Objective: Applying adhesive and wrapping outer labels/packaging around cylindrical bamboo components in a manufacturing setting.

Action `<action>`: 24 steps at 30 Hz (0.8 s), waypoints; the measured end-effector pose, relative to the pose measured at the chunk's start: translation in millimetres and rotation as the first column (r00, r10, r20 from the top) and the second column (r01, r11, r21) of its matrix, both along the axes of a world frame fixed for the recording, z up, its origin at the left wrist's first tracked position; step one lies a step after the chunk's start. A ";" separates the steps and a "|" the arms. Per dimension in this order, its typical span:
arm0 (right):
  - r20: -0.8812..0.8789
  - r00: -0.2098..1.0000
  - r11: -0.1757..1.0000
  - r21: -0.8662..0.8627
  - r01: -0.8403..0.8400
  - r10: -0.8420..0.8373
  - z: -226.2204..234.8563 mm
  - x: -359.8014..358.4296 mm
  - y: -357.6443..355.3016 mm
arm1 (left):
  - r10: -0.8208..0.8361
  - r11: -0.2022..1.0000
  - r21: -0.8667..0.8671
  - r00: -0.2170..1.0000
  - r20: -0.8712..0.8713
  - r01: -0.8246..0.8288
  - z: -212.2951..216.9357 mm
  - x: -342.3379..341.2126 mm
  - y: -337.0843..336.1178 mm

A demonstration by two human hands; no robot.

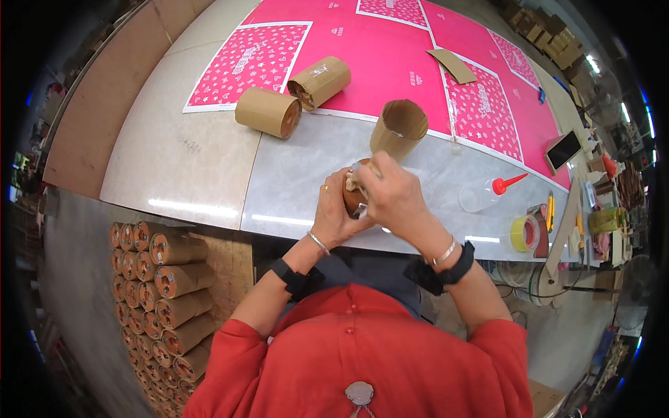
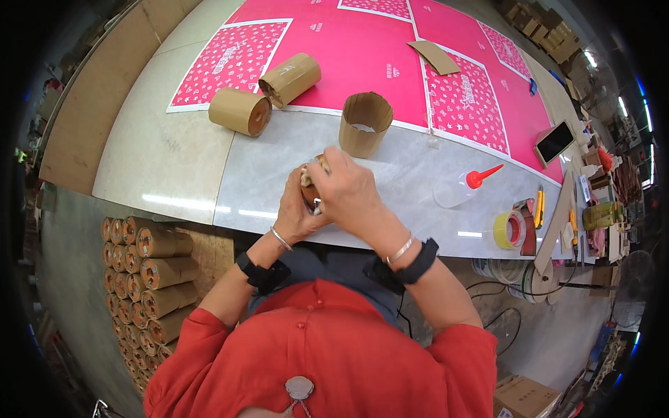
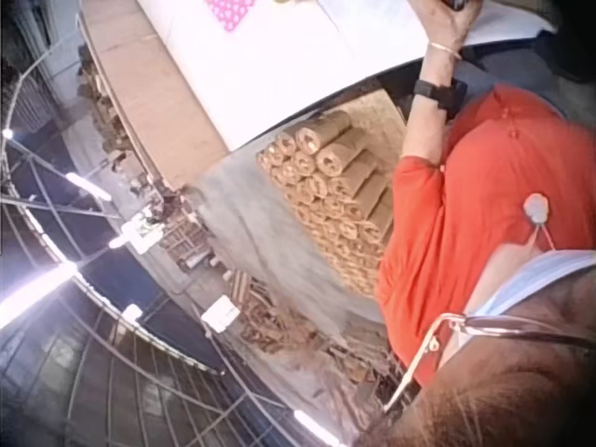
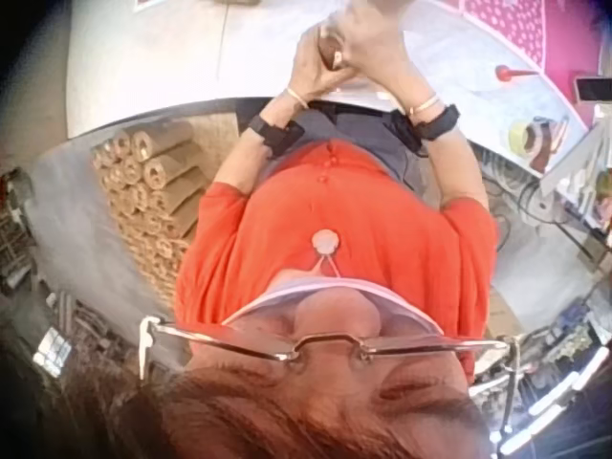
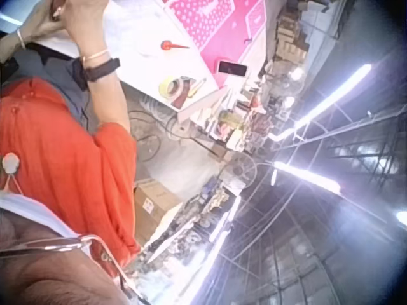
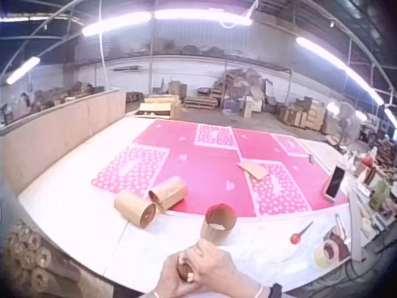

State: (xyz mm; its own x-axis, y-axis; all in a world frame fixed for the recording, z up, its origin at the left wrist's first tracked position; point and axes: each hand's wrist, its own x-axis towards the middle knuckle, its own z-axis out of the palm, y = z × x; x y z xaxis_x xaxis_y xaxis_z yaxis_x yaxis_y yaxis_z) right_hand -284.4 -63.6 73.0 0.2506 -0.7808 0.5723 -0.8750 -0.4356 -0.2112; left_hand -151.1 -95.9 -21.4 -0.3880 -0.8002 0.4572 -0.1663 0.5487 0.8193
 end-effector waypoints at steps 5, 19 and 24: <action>0.115 0.982 0.988 0.058 0.143 -0.149 -6.8 -13.6 -15.8 | -0.024 1.000 -0.020 1.000 -0.004 0.024 -0.7 -0.1 -2.1; -0.047 0.998 0.999 0.034 -0.033 0.035 -2.4 6.0 0.1 | -0.027 0.999 0.028 0.999 0.025 0.026 0.8 4.3 -1.9; 0.093 0.995 0.992 0.119 0.033 -0.044 1.3 -10.3 36.4 | -0.014 0.991 -0.132 0.999 0.039 0.019 5.3 -0.1 0.4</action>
State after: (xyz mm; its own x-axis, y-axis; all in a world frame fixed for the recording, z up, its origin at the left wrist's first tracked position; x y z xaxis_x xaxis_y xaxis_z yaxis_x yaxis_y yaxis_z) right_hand -294.7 -27.2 74.3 0.1676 -0.8520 0.4960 -0.8641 -0.3692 -0.3422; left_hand -151.2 -95.5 -16.0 -0.4196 -0.7272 0.5432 -0.1864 0.6547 0.7325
